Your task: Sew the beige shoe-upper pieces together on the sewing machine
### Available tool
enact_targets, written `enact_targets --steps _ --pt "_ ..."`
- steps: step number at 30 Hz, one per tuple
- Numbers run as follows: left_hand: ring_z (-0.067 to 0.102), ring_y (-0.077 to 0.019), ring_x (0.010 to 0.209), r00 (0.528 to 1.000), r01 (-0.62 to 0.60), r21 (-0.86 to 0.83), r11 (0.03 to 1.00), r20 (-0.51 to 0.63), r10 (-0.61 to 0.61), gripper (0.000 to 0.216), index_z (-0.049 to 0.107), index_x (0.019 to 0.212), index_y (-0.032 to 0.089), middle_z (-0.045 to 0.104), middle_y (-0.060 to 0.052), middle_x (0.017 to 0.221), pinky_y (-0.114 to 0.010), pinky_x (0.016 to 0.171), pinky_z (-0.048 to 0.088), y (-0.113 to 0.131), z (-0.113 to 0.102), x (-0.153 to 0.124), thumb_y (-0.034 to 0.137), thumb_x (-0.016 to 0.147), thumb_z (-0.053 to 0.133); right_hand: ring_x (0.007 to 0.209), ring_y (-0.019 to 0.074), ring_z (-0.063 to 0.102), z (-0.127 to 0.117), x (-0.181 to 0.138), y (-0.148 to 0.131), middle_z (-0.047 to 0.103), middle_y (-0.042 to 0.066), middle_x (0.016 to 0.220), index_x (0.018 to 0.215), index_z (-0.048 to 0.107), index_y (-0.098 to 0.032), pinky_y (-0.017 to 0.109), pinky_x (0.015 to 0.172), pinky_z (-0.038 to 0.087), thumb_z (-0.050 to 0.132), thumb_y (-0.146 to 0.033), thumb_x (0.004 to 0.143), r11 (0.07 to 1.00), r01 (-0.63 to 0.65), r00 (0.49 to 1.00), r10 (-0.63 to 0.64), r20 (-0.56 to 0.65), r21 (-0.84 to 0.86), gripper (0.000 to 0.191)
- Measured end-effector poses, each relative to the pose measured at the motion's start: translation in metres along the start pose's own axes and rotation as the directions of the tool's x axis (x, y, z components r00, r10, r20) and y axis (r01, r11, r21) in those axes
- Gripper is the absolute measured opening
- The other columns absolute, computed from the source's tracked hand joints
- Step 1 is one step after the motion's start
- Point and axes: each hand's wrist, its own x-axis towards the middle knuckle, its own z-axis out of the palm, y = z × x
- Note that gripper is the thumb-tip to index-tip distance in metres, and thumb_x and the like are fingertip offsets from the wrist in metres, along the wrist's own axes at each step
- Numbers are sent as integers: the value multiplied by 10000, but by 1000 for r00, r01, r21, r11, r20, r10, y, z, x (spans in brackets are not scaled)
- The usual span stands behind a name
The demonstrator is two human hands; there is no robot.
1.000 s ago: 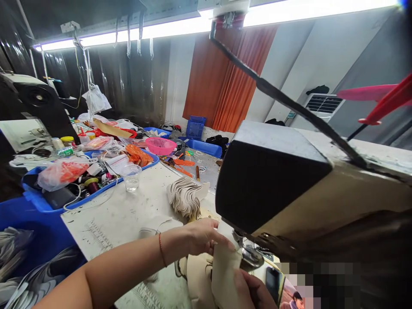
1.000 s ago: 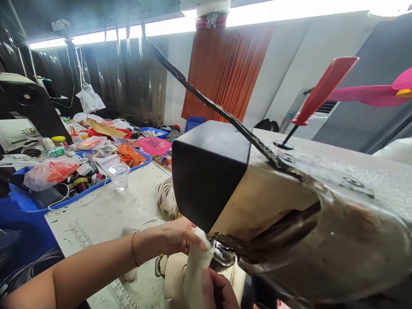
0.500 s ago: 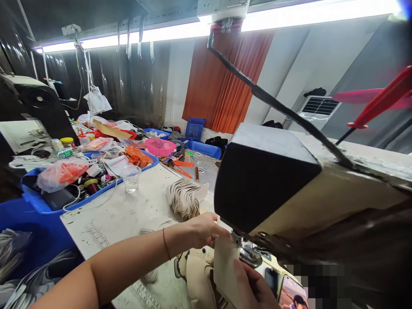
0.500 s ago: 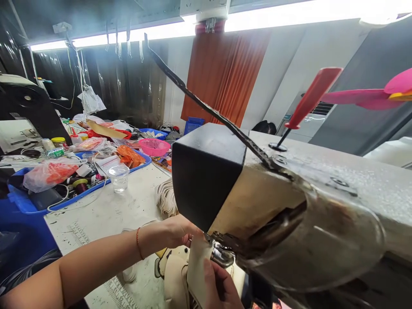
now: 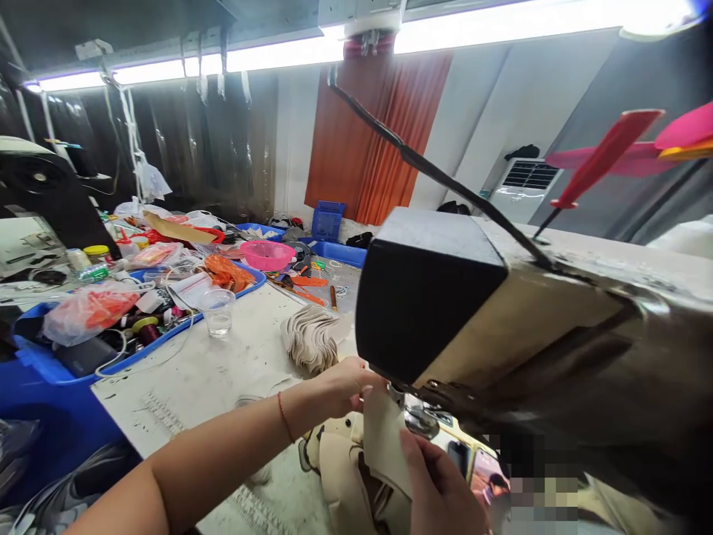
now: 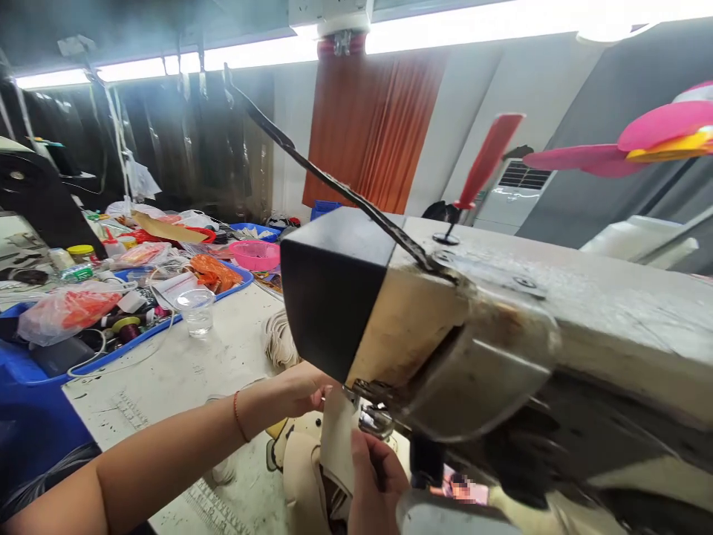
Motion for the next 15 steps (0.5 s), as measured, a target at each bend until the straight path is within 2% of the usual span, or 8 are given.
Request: enact_targets --steps 2,4,6,8,12,15 --pt "503 -91 520 1000 -1 1 1000 11 1 279 582 725 138 550 20 603 -216 495 423 -3 0 -13 259 517 725 714 191 624 -1 0 3 695 0 702 744 649 -209 254 632 477 653 -453 706 997 -57 997 55 48 57 247" --pt "552 -108 607 999 -34 11 999 29 34 323 595 823 145 602 -2 710 -221 548 449 -7 3 -31 281 563 730 712 193 628 -4 0 7 701 2 707 775 663 -199 260 639 487 666 -472 688 994 -92 993 87 82 62 287" --pt "583 -131 679 998 -67 21 998 6 67 400 594 884 147 636 -25 793 -230 589 463 -12 9 -49 257 539 766 729 197 637 -7 -1 10 708 2 724 785 666 -198 263 656 494 681 -470 670 992 -115 990 110 87 55 296" --pt "586 -141 678 996 -85 25 996 -34 86 417 598 852 132 645 -37 781 -233 598 460 -17 15 -60 231 496 792 760 196 648 -11 -1 13 714 -6 758 827 656 -203 259 681 501 691 -472 661 988 -139 986 132 98 65 319" --pt "573 -137 664 990 -107 16 994 -85 108 390 604 794 125 639 -33 746 -230 603 444 -25 24 -63 229 473 798 745 207 665 -21 5 19 717 7 763 840 646 -195 283 682 522 706 -527 617 980 -177 966 156 206 87 405" --pt "572 -142 679 986 -108 -14 994 -129 105 427 593 822 136 635 -28 754 -230 606 430 -28 24 -59 200 450 793 558 160 595 -31 10 23 659 -1 582 701 662 -181 259 556 486 730 -551 562 987 -158 952 144 269 29 401"
